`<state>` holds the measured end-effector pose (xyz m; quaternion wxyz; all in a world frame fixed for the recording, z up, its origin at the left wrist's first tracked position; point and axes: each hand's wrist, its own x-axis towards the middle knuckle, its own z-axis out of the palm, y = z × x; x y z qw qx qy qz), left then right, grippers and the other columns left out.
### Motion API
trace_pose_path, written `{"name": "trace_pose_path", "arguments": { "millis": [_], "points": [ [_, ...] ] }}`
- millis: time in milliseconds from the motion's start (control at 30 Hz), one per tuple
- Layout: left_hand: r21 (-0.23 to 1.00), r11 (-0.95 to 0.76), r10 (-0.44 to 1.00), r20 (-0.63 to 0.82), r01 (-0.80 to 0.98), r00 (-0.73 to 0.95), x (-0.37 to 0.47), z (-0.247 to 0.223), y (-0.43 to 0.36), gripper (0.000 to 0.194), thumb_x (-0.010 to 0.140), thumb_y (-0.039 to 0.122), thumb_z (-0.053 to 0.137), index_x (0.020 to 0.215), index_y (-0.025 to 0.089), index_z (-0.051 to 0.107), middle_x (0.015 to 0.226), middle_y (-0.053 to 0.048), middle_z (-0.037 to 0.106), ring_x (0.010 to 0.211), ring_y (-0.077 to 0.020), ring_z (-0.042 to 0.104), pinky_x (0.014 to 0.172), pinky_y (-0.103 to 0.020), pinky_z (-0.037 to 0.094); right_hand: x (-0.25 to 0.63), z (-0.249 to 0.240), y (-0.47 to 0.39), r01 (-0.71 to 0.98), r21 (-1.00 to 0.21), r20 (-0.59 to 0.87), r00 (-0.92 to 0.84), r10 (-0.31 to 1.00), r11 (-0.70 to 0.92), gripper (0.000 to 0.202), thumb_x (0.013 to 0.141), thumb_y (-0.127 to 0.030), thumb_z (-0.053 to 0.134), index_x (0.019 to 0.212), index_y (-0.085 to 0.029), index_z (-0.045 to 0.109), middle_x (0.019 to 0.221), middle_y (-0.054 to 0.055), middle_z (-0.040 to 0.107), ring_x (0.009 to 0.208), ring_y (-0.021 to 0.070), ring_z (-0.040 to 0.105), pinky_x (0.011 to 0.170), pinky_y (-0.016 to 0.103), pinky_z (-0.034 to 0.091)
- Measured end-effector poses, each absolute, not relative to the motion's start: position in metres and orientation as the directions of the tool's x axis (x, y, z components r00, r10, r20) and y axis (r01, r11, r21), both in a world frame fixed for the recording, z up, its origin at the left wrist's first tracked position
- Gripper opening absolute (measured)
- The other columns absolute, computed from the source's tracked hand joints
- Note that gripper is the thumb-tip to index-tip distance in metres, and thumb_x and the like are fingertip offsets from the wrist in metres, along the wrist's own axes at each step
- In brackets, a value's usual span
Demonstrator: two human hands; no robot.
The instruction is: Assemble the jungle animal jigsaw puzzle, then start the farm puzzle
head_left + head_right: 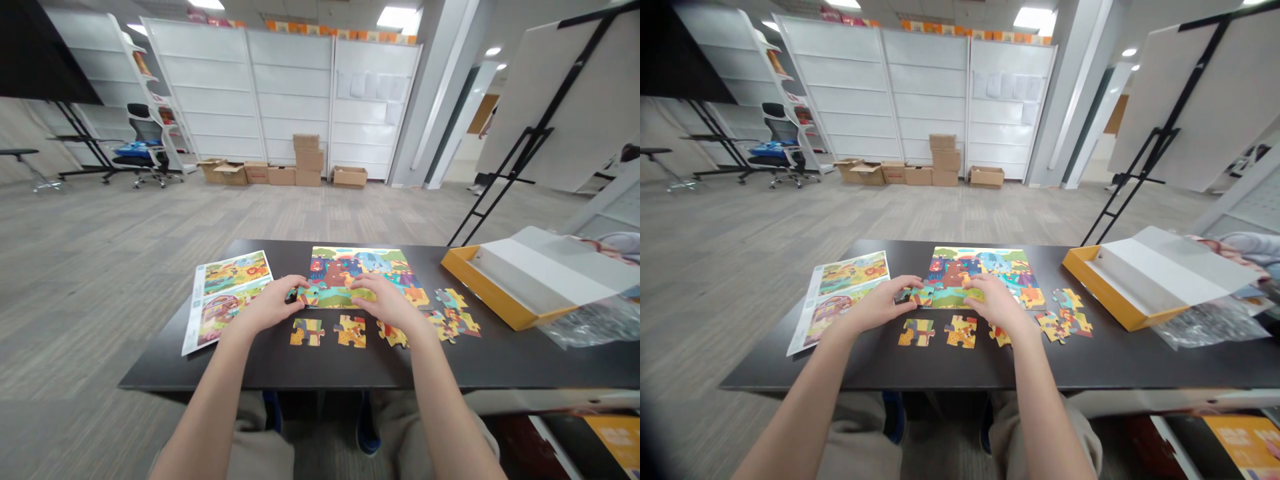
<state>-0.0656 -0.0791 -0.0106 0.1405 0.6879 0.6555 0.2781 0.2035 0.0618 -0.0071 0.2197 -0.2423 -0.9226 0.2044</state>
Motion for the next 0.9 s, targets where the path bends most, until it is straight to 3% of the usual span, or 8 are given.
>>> {"name": "trace_pose_path", "arguments": {
  "millis": [500, 733, 900],
  "points": [
    [0.366, -0.094, 0.986, 0.160, 0.926, 0.037, -0.054, -0.012, -0.070, 0.028, 0.078, 0.019, 0.059, 0.102, 0.022, 0.075, 0.120, -0.009, 0.070, 0.112, -0.0270, 0.066, 0.104, -0.042, 0.048, 0.214, -0.010, 0.061, 0.452, -0.430, 0.201, -0.796, 0.571, 0.781, 0.017, 0.091, -0.026, 0.066, 0.104, -0.023, 0.077, 0.125, 0.009, 0.071, 0.121, 0.0291, 0.062, 0.107, 0.049, 0.047],
    [0.330, -0.119, 0.981, 0.183, 0.936, 0.060, -0.048, -0.008, -0.069, 0.019, 0.086, 0.035, 0.066, 0.096, 0.023, 0.076, 0.121, -0.008, 0.071, 0.116, -0.0294, 0.064, 0.105, -0.045, 0.047, 0.214, -0.012, 0.061, 0.464, -0.426, 0.174, -0.800, 0.574, 0.777, 0.018, 0.091, -0.028, 0.067, 0.105, -0.024, 0.077, 0.124, 0.008, 0.072, 0.120, 0.0290, 0.063, 0.106, 0.048, 0.048],
    [0.344, -0.153, 0.973, 0.215, 0.926, 0.081, -0.041, -0.008, -0.067, 0.026, 0.087, 0.035, 0.069, 0.109, 0.022, 0.073, 0.122, -0.008, 0.072, 0.121, -0.0286, 0.061, 0.107, -0.044, 0.047, 0.213, -0.010, 0.060, 0.463, -0.435, 0.176, -0.797, 0.578, 0.772, 0.018, 0.091, -0.027, 0.067, 0.104, -0.024, 0.078, 0.121, 0.009, 0.073, 0.116, 0.0286, 0.066, 0.104, 0.047, 0.050]
  ]
}}
